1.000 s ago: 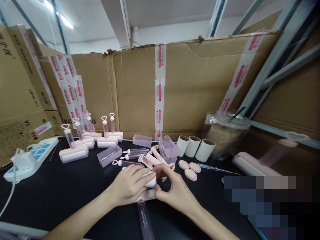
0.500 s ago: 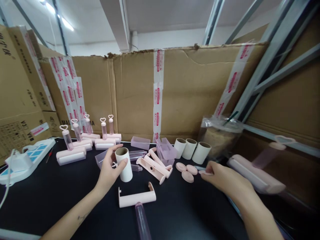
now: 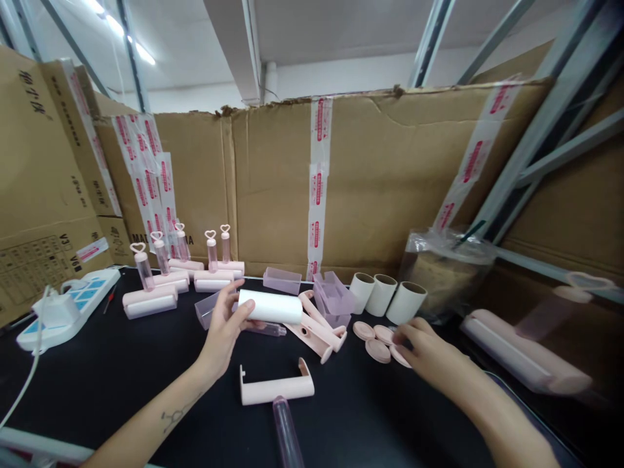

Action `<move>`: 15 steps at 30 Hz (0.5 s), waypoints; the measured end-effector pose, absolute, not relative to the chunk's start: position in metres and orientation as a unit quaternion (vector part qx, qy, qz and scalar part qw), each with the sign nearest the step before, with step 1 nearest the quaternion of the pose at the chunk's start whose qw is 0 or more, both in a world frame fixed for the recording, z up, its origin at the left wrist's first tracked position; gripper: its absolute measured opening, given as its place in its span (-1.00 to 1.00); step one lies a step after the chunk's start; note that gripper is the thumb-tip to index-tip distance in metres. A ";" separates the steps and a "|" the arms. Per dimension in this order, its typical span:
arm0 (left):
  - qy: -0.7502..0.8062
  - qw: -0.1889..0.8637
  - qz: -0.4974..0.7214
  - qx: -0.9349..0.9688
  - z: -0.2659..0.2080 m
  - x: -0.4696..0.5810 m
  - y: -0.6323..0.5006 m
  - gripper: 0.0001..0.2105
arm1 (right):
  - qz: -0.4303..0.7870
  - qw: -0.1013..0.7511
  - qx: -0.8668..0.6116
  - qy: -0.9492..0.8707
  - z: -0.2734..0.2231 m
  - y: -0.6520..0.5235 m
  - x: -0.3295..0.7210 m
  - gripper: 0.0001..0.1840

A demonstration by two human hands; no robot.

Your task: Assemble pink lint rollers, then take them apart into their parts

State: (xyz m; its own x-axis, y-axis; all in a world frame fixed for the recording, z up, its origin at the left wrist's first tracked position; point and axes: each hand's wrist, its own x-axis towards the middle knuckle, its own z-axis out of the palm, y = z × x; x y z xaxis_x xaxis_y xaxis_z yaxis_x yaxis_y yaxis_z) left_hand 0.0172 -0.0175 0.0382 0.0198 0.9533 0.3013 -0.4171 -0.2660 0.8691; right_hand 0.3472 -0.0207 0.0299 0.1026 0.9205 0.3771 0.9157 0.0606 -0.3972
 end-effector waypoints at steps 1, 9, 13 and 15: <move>0.277 0.557 0.623 0.474 0.037 0.018 -0.018 -0.64 | 0.026 0.319 -0.645 -0.694 0.035 -0.024 0.334 -0.89; 0.239 0.650 0.501 0.519 0.027 0.024 -0.023 -0.74 | 0.408 0.480 -0.411 -0.659 0.033 -0.045 0.249 -0.54; 0.237 0.656 0.487 0.525 0.024 0.026 -0.024 -0.74 | 0.426 0.494 -0.412 -0.636 0.024 -0.043 0.251 -0.63; 0.237 0.655 0.479 0.534 0.024 0.026 -0.024 -0.73 | 0.417 0.494 -0.421 -0.637 0.023 -0.043 0.252 -0.66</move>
